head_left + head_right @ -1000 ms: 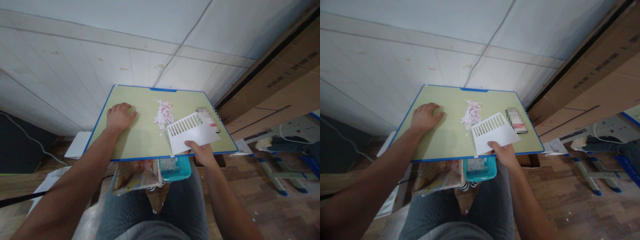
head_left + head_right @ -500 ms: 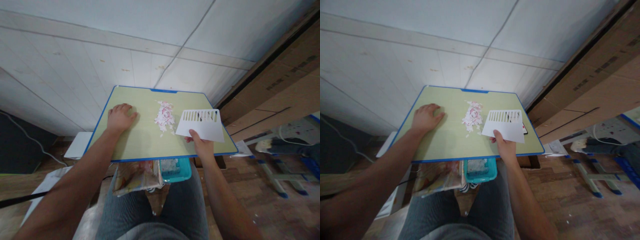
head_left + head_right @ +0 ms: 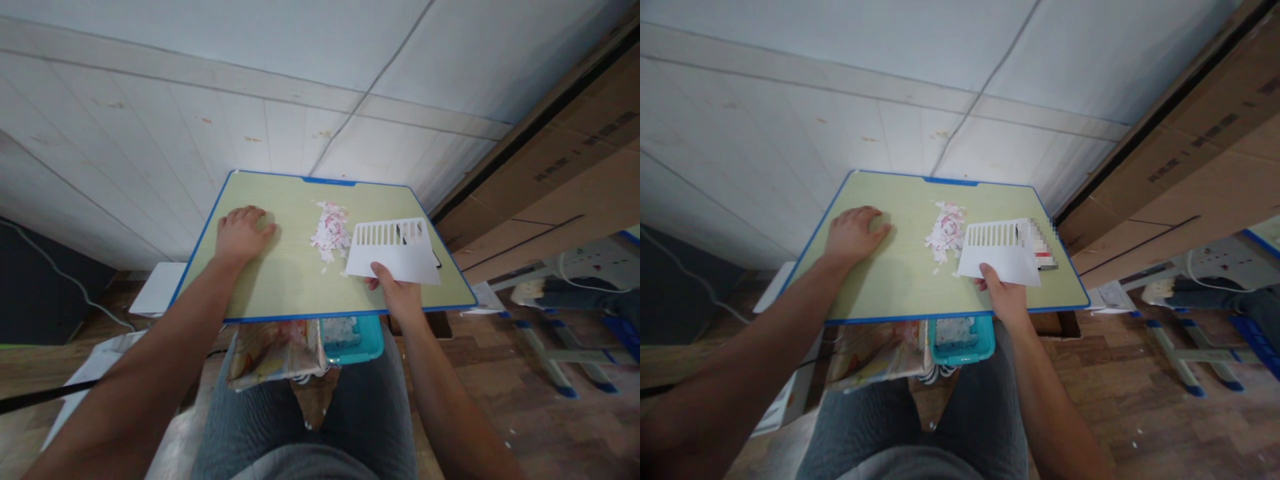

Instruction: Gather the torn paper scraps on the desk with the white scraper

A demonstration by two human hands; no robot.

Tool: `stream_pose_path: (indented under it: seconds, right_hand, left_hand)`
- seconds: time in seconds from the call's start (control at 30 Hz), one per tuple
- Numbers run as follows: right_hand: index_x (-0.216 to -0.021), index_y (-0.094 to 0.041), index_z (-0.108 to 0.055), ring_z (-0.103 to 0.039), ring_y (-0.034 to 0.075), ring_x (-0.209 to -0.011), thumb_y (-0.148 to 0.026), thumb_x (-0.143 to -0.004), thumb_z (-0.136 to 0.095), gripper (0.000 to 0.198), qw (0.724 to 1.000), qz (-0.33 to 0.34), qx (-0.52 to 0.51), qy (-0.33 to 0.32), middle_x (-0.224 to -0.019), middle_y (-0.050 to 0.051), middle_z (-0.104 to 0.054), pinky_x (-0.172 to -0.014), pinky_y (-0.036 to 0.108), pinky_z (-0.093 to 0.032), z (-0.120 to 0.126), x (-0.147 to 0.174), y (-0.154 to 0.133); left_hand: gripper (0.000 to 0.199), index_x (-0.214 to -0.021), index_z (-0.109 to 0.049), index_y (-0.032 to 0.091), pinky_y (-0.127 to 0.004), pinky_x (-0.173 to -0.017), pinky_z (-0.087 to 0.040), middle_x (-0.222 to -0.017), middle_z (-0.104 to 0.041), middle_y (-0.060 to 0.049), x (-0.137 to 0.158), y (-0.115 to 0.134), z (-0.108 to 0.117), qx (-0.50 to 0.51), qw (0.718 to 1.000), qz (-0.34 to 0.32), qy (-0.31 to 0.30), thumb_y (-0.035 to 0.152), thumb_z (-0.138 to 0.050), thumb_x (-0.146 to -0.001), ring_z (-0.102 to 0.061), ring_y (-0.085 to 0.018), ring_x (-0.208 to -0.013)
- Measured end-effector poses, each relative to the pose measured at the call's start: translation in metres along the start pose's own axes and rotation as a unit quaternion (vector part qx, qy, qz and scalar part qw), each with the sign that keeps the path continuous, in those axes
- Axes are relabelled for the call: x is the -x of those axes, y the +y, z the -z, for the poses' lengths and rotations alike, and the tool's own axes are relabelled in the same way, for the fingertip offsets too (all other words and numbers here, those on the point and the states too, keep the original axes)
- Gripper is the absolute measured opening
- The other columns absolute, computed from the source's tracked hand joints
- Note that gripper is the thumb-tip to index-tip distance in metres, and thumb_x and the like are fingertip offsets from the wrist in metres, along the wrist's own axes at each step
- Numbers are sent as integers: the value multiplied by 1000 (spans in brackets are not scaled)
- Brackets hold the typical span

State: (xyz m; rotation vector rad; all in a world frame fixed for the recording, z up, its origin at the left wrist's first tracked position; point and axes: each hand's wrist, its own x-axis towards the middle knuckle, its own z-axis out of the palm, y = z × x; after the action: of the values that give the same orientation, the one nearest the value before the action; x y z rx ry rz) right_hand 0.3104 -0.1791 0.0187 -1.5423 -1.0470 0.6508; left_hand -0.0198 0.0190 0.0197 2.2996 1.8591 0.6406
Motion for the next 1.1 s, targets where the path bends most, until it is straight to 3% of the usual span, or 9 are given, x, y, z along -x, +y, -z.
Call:
stream_pose_path:
  seconds: [0.23,0.5,0.93,1.1]
  right_hand:
    - [-77,-28,-73,-68,25,-59,-55,-90,-86,33,999,-16,-34,9,-66,3,-77,-71,45,-67,2,5,-5]
    - [-75,-29,-73,-70,26,-62,-68,-89,-87,44,1000,-17,-4,19,-67,5,-78,-74,46,-68,1,6,-4]
    - [-66,-29,-73,-71,27,-63,-59,-92,-87,42,1000,-15,-11,-24,-65,6,-76,-71,45,-68,7,16,-9]
    - [-64,-30,-70,-69,26,-60,-57,-90,-88,42,1000,-13,-22,-9,-61,4,-72,-68,43,-67,10,18,-8]
  left_hand:
    - [57,-153,-80,24,-66,-138,-42,-171,-73,-18,0,2,1,7,1000,2,2,55,-61,-109,-59,-45,-164]
    - [58,-153,-80,24,-68,-136,-43,-169,-74,-18,1,3,2,6,1000,-1,3,54,-60,-108,-60,-47,-161]
    - [57,-153,-79,25,-66,-138,-42,-172,-72,-15,1,3,2,2,1000,5,1,55,-60,-109,-59,-45,-164]
    - [57,-154,-80,23,-68,-138,-42,-172,-73,-17,2,4,2,6,1000,1,3,53,-61,-109,-59,-46,-164]
